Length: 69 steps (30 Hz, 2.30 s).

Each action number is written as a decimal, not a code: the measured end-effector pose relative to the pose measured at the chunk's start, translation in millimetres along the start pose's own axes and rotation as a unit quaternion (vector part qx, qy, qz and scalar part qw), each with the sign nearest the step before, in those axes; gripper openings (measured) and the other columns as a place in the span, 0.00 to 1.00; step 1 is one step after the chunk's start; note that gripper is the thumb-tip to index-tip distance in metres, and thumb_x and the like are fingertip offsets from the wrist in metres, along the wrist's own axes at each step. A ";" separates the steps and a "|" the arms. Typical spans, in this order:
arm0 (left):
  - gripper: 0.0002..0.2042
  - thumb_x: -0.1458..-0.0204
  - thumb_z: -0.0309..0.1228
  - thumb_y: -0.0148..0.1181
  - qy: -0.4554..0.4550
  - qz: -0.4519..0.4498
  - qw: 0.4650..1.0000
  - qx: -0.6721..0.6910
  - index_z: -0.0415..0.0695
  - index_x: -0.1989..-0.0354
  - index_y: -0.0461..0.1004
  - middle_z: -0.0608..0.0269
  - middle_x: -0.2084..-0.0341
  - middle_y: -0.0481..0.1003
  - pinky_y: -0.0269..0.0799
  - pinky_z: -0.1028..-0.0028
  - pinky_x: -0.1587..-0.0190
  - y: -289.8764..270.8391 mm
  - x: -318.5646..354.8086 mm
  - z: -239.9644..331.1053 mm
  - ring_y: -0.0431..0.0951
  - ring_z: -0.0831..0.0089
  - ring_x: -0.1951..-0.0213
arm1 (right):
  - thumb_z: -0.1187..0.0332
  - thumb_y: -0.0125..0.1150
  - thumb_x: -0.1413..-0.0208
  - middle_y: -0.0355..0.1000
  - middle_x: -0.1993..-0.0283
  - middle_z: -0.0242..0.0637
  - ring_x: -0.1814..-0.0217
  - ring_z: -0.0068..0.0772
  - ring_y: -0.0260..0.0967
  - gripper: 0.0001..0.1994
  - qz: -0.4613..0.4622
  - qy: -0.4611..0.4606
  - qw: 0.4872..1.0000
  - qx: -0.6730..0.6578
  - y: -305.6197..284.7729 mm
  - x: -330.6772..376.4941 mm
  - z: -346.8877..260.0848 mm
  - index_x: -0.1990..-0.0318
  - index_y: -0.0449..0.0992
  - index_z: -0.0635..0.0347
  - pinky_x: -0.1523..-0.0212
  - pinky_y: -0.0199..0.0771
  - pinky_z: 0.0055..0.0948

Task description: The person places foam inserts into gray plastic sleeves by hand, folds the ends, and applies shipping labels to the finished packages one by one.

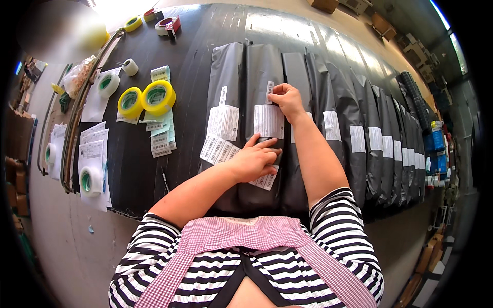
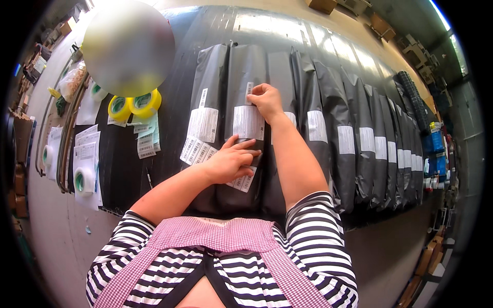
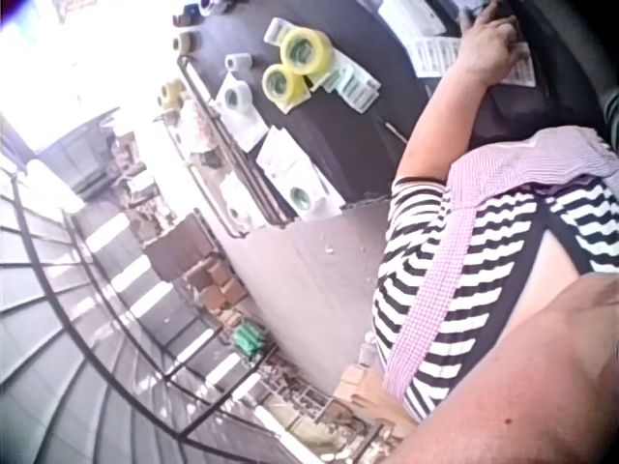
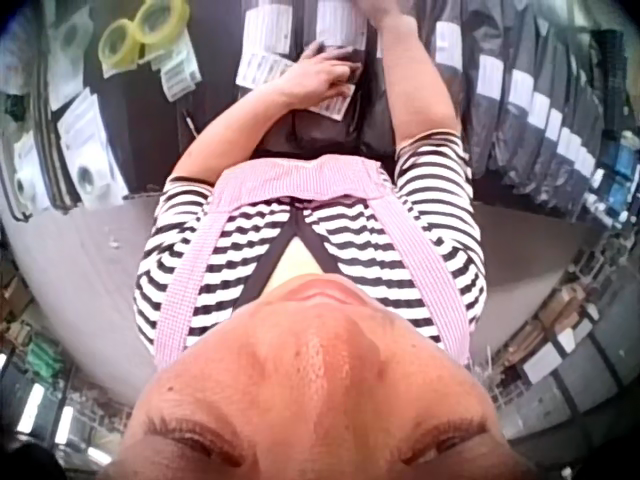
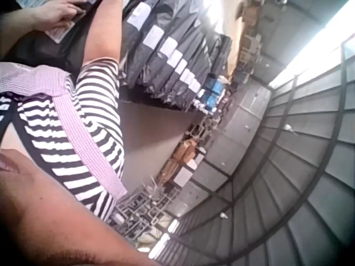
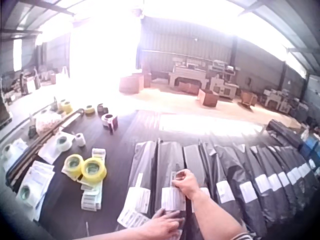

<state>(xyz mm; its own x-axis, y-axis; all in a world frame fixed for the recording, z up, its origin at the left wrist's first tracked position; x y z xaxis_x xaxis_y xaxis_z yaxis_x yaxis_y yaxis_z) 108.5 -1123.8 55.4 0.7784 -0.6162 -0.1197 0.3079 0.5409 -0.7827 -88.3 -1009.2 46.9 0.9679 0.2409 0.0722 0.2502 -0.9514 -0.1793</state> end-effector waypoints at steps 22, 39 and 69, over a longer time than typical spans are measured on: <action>0.14 0.44 0.39 0.65 -0.023 -0.016 1.000 0.007 0.45 0.73 0.70 0.64 0.38 0.74 0.33 0.41 0.26 2.4 -7.0 3.3 0.54 0.60 0.25 | 0.57 0.80 0.57 0.76 0.50 0.45 0.50 0.49 0.75 0.31 0.173 -0.052 0.943 0.281 -7.2 -43.5 8.9 0.46 0.75 0.59 0.48 0.75 0.42; 0.12 0.49 0.31 0.71 -0.216 0.241 0.913 0.246 0.38 0.62 0.79 0.56 0.69 0.80 0.75 0.69 0.59 -22.6 -31.2 52.3 0.79 0.68 0.66 | 0.80 0.67 0.46 0.78 0.60 0.32 0.58 0.20 0.76 0.09 -0.099 -0.020 0.995 -0.027 -71.1 193.5 -30.0 0.59 0.75 0.65 0.55 0.76 0.22; 0.15 0.38 0.42 0.56 -0.054 -0.023 0.998 -0.022 0.44 0.53 0.80 0.67 0.34 0.69 0.32 0.45 0.25 47.9 -107.6 42.5 0.52 0.62 0.25 | 0.76 0.70 0.47 0.80 0.64 0.34 0.64 0.23 0.75 0.07 -0.018 -0.021 1.000 0.006 -117.3 4.0 35.6 0.61 0.80 0.66 0.60 0.77 0.25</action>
<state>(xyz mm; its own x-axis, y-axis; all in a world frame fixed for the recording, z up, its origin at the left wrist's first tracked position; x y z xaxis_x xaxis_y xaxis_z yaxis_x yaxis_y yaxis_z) 62.7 -1007.3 56.7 0.8194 -0.5730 -0.0186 0.3220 0.4868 -0.8120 -112.8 -889.8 33.4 0.9585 0.2826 0.0367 0.2844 -0.9398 -0.1896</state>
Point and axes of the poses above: each hand's wrist, its own x-axis away from the middle knuckle, its own y-axis out of the palm, z = x × y, the point moved 3 cm from there along -x, towards the middle knuckle
